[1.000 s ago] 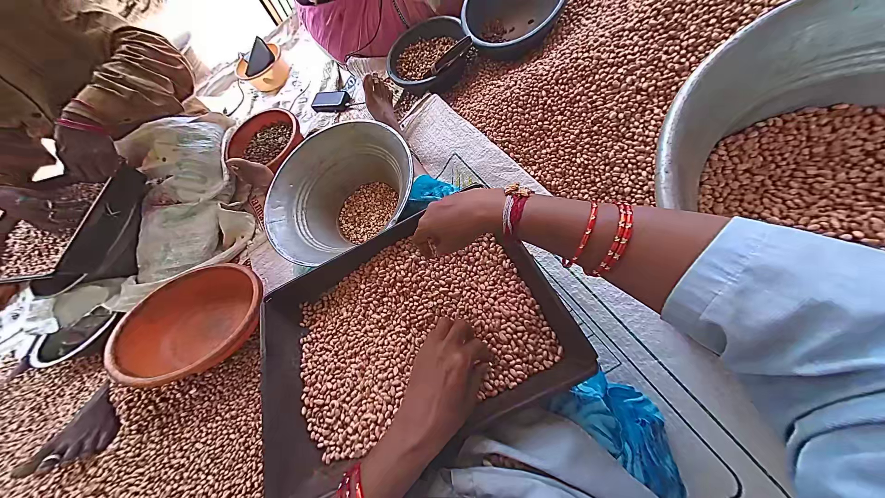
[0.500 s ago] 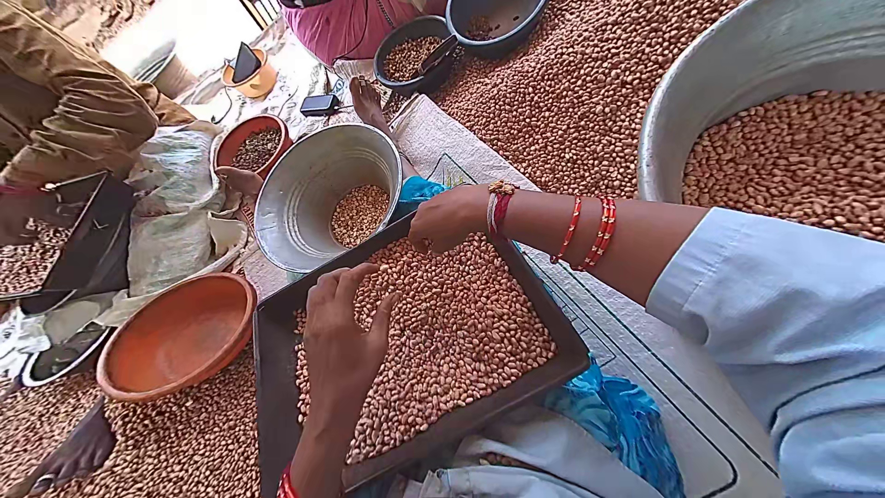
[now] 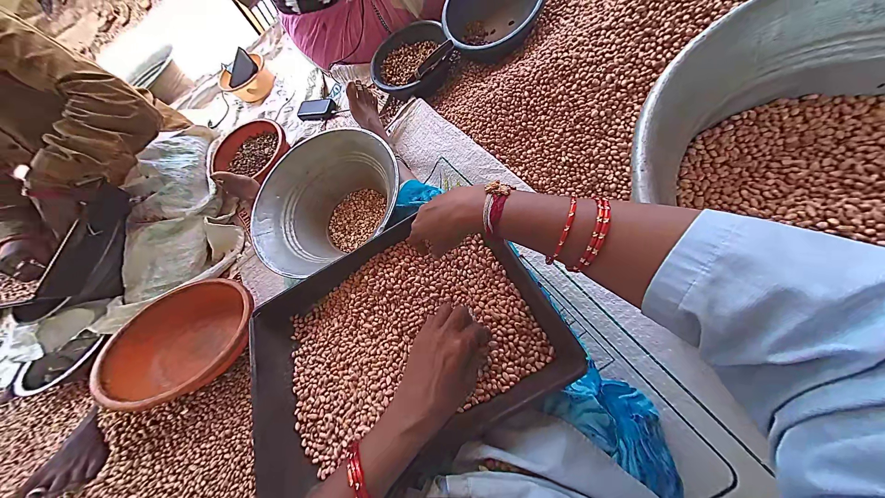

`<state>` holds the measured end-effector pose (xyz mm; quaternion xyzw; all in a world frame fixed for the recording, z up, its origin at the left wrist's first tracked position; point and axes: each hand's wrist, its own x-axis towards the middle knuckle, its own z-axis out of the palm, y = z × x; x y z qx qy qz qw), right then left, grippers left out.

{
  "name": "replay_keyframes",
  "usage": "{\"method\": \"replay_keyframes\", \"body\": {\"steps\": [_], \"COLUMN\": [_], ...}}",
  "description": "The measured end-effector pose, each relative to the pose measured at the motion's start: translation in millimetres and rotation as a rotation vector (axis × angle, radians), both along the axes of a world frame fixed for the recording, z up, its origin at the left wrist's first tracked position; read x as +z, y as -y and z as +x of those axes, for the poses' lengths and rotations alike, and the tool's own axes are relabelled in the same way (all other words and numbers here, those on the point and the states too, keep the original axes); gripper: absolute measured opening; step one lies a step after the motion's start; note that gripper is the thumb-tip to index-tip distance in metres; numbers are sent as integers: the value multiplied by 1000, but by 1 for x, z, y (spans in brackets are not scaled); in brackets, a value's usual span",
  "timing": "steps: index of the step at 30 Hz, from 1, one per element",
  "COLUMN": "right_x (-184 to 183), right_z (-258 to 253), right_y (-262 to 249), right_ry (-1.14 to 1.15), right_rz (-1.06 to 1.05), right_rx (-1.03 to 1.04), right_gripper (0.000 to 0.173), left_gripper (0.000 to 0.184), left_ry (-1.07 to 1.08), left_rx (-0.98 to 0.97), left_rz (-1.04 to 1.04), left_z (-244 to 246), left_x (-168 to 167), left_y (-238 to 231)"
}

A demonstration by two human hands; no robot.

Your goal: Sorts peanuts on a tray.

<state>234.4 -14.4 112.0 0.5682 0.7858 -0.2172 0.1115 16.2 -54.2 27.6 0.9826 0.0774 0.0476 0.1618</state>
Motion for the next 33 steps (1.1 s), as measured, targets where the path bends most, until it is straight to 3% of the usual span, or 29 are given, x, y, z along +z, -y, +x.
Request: {"method": "replay_keyframes", "body": {"steps": [2,6,8,11,15,18,20,23,25,27,30,33], "right_x": [-1,-2,-1,1,-2,-5,-6,-8,-12,-15,-25,-35], "right_z": [1,4,4,1,1,1,1,1,1,-2,-8,-19], "right_y": [-1,-1,-1,-1,2,0,-1,-2,-3,-6,-8,-5], "right_ry": [1,1,-1,2,17,23,46,30,7,-5,-16,18], "right_rz": [7,35,31,-1,-22,-24,-22,-18,-2,11,-1,-39], "right_rx": [8,13,12,-11,-26,-17,-1,-23,-70,-125,-151,-130], "right_gripper": [25,22,20,23,27,24,20,21,24,27,35,41], "left_gripper": [11,29,23,10,9,8,11,32,40,38,44,53], "left_ry": [66,330,305,162,19,-46,-1,255,260,69,-425,-628], "left_rx": [111,499,500,375,306,302,380,644,733,731,755,731], "left_rz": [-18,195,214,152,171,168,111,162,181,130,34,86], "left_z": [-6,-24,-29,-30,-23,-22,-26,-40,-47,-51,-40,-21], "left_x": [16,57,58,33,0,-5,11,41,48,49,44,29], "left_y": [-20,-74,-79,-66,-53,-53,-64,-95,-112,-115,-112,-88]}}
